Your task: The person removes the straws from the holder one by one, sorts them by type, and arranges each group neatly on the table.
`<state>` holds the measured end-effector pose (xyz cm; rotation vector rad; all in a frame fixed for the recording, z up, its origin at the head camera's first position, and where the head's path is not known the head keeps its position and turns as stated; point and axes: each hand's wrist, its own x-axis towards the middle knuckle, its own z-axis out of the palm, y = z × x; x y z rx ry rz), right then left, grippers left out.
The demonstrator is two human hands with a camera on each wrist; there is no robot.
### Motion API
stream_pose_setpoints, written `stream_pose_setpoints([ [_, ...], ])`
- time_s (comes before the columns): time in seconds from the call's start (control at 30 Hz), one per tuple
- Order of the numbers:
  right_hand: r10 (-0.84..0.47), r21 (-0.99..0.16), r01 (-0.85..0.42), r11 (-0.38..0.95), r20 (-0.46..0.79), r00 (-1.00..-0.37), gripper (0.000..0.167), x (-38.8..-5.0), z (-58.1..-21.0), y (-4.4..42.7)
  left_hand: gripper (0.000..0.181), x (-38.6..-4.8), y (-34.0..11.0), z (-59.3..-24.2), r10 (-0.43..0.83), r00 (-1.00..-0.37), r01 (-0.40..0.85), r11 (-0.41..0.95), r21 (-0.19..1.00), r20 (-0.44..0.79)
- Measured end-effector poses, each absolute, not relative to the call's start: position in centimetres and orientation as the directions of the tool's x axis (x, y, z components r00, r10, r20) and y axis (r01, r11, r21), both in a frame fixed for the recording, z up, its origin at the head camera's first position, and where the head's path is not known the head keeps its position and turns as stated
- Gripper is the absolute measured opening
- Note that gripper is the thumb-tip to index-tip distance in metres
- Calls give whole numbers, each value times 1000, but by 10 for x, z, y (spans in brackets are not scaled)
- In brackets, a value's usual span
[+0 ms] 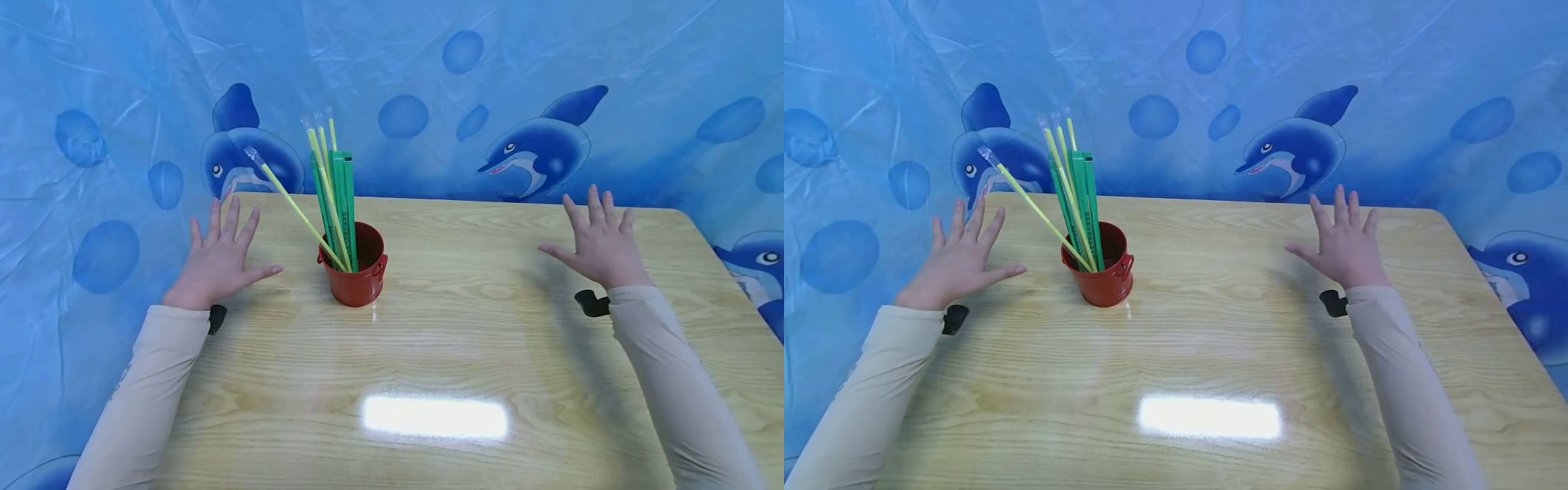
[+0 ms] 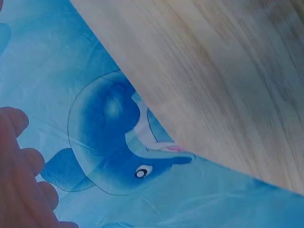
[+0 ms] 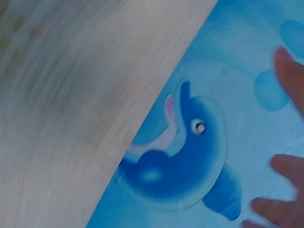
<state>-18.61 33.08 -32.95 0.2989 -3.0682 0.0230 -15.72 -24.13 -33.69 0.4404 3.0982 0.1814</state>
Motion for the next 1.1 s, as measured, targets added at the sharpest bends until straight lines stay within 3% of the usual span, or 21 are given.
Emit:
stream_pose_setpoints([
  [0.1,-243,-55,-255,965,170,-955,87,-180,-330,320,100,-156,-237,-337,287,-958,287,952,108,15],
  [0.23,-303,-143,-382,913,392,-869,69,-172,-328,293,100,-152,-228,-342,306,-952,304,939,164,11],
  [0.47,-281,-307,-525,794,580,-764,38,-160,-326,239,103,-136,-191,-363,293,-948,316,828,464,125],
  [0.67,-285,-384,-656,649,677,-678,25,-163,-330,197,102,-125,-155,-369,219,-955,297,710,639,200],
  [0.93,-303,-463,-735,494,701,-645,21,-174,-336,140,94,-129,-130,-378,144,-957,288,562,775,251],
  [1.0,-301,-507,-727,464,681,-667,20,-179,-336,127,95,-130,-128,-379,122,-960,276,544,792,251],
  [1.1,-285,-635,-655,408,593,-753,21,-186,-337,108,94,-131,-125,-382,80,-965,252,525,813,248],
])
